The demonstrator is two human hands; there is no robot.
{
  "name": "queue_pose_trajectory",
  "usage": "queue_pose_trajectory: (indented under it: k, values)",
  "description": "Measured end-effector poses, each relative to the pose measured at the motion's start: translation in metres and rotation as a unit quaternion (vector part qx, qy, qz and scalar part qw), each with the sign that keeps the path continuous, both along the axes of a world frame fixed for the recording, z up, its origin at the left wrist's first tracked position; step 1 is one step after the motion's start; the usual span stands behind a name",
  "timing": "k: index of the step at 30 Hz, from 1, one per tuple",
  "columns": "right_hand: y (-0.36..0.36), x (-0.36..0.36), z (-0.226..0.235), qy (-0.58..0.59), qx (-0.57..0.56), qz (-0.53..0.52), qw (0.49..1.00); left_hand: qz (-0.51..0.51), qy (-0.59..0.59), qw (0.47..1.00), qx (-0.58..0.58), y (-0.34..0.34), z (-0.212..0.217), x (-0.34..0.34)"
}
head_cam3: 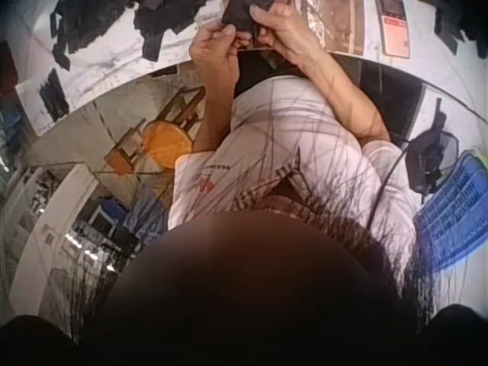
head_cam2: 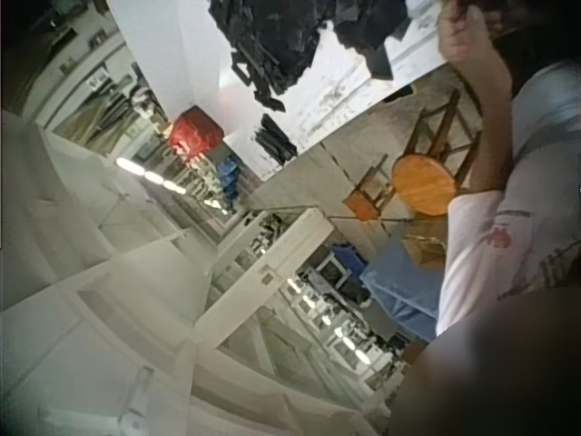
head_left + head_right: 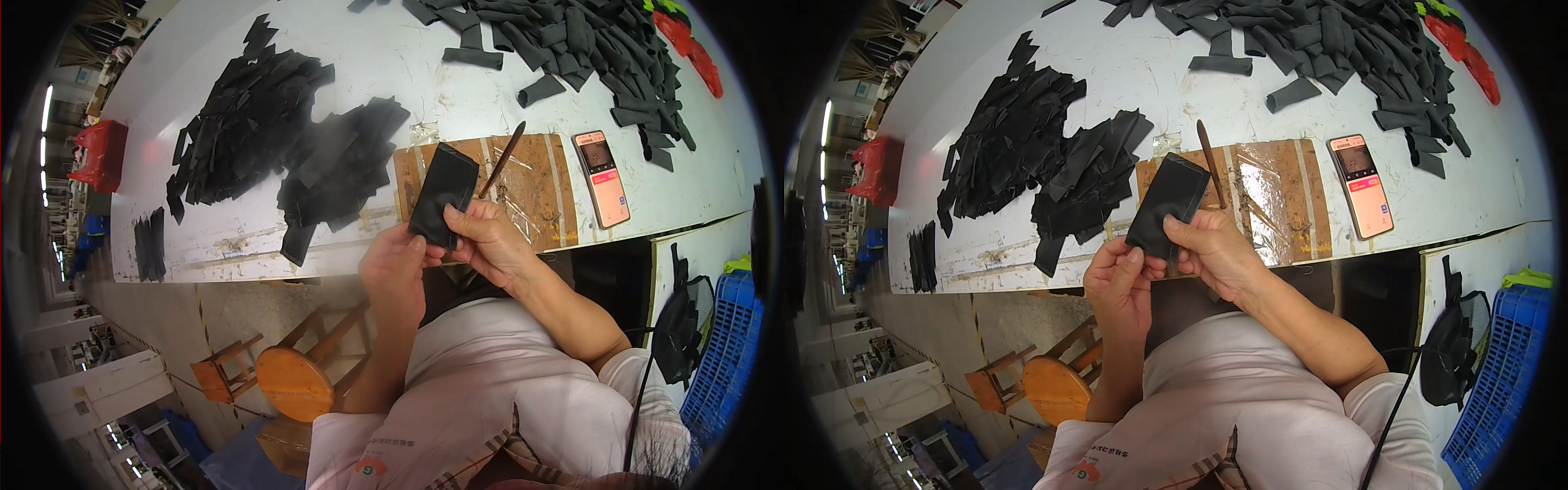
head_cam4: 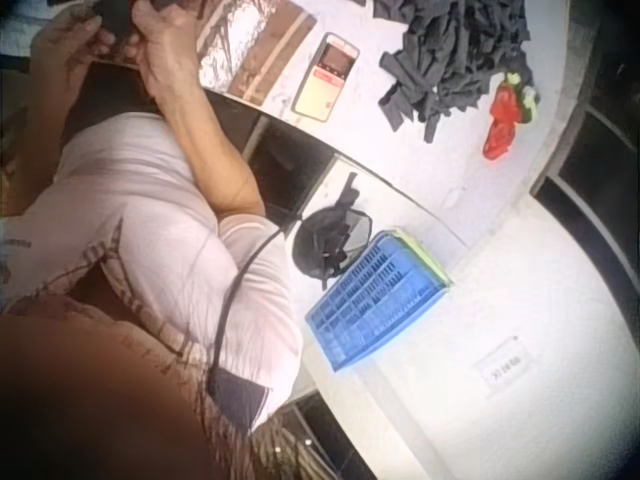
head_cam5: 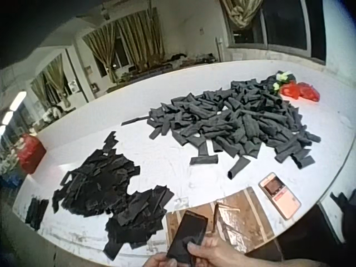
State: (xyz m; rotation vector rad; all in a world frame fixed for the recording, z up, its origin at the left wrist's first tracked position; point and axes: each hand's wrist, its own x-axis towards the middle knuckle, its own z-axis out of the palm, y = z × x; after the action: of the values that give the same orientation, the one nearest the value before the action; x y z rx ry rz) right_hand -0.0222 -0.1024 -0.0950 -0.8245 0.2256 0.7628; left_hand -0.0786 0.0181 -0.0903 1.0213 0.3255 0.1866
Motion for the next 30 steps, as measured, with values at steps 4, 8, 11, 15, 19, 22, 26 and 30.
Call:
queue_pose_trajectory:
  k: [4,8,11,15,19,22,26,30]
  values:
    - [0.003,0.0,-0.002,-0.01,0.01,0.014,1.0,0.005,0.001,1.0,0.001,0.001,0.002,0.0]
    - [0.003,0.001,-0.001,-0.101,-0.065,0.03,0.992,0.02,0.007,0.999,0.024,-0.003,0.004,0.004]
    - [-0.01,0.01,-0.01,-0.332,-0.25,0.167,0.894,0.029,0.054,0.986,0.157,-0.004,-0.001,0.007]
    - [-0.02,-0.001,0.02,-0.498,-0.498,-0.047,0.708,-0.003,0.057,0.961,0.27,0.001,-0.009,0.008]
    - [-0.019,-0.005,0.024,-0.521,-0.347,-0.006,0.78,-0.003,-0.002,0.95,0.312,-0.02,-0.001,0.009]
    - [-0.017,0.0,0.025,-0.596,-0.387,-0.014,0.703,0.022,-0.009,0.863,0.505,-0.021,-0.006,0.008]
    - [-0.005,-0.001,0.012,-0.628,-0.454,-0.035,0.631,0.087,0.029,0.949,0.303,-0.024,-0.003,0.014]
    - [-0.015,0.007,-0.003,-0.412,-0.274,0.0,0.869,-0.079,0.033,0.981,-0.176,0.005,-0.008,0.017]
